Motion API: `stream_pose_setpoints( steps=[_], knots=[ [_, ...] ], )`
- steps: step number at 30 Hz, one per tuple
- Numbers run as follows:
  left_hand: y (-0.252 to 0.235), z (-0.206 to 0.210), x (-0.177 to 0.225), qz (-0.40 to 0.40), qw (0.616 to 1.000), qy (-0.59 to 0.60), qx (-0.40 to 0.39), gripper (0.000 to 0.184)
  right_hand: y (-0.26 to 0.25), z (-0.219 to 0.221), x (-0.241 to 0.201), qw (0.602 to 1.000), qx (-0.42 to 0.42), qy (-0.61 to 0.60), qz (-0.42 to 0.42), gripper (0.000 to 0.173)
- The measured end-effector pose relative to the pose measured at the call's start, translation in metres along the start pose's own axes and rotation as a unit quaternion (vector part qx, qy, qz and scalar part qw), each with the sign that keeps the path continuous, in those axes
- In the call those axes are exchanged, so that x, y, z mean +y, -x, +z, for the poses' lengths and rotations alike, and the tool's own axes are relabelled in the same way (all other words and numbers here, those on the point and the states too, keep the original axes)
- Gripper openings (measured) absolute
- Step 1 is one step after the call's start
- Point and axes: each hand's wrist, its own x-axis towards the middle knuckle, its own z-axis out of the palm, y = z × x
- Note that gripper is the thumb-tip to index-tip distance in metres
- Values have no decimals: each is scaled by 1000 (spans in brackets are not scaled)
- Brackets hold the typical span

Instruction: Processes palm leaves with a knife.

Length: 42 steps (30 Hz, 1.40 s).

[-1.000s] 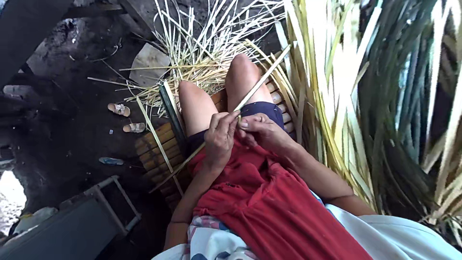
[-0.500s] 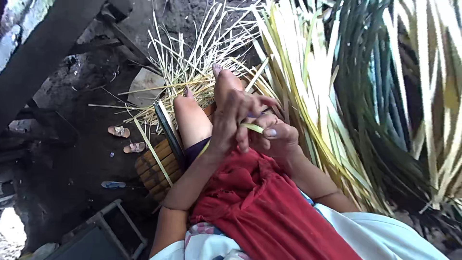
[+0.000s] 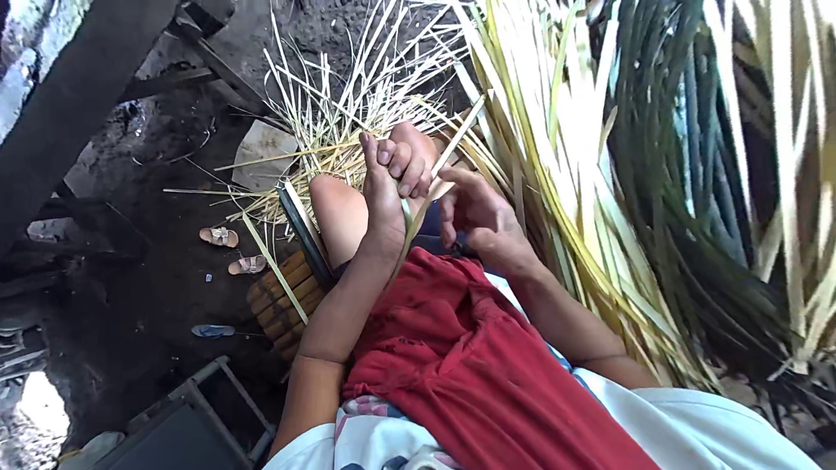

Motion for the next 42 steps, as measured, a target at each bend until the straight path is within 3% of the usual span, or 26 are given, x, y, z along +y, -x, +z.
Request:
stream_pose_setpoints(
  steps=[1, 5, 6, 11, 13, 15, 17, 20, 22, 24, 27, 29, 31, 32, 34, 36, 38, 40, 42],
  knots=[
    [-3, 9, -1, -3, 1000, 9, -3, 61, -3, -2, -1, 1000, 9, 3, -26, 81],
    [-22, 42, -10, 4, 1000, 5, -19, 60, -16, -11, -16, 987, 67, 94, -115, 23],
    [-28, 49, -12, 9, 1000, 10, -19, 59, -19, -16, -23, 978, 78, 135, -140, 16],
    [-58, 62, -10, 2, 998, 55, -7, 59, -10, -18, -37, 932, -26, 299, -205, 21],
    [-73, 57, -5, 14, 997, 74, 30, 56, 10, -10, -22, 933, -123, 280, -189, 28],
    [-80, 43, -2, 4, 996, 83, 25, 56, 18, -10, -14, 946, -144, 236, -171, 28],
    [-71, 25, -5, -63, 993, 46, -85, 59, 10, -16, -22, 960, -59, 227, -151, 23],
    [-41, 8, -19, -188, 944, -1, -271, 59, -8, -29, -28, 949, 136, 243, -147, 17],
    [-20, 5, -24, -189, 943, -81, -263, 48, -14, -33, -29, 943, 183, 235, -151, 14],
    [-13, 4, -28, -141, 966, -121, -179, 53, -19, -30, -33, 948, 138, 256, -129, 18],
    [-22, 0, -26, -52, 993, -86, -56, 50, -20, -23, -35, 955, 15, 280, -95, 22],
    [-30, -1, -12, -36, 998, -42, -3, 52, -6, -26, -34, 971, -135, 186, -58, 25],
    [-41, -10, 7, -16, 999, -11, 26, 56, 15, -25, -27, 943, -320, 96, -14, 32],
    [-44, -16, 13, -12, 1000, -9, 24, 56, 21, -23, -24, 931, -357, 70, -7, 33],
    [-31, -26, 14, -56, 997, -41, -37, 58, 21, -30, -21, 951, -295, 96, 2, 34],
    [2, -40, -4, -126, 981, -92, -116, 58, 9, -45, -19, 981, -100, 168, 2, 31],
    [7, -55, -27, -174, 965, -112, -164, 52, -12, -59, -19, 978, 43, 201, -27, 27],
    [4, -55, -31, -140, 972, -133, -130, 47, -28, -60, -18, 975, 28, 214, -48, 30],
    [-5, -49, -32, -49, 993, -101, -43, 47, -37, -46, -6, 967, -63, 241, -49, 32]
  ],
)
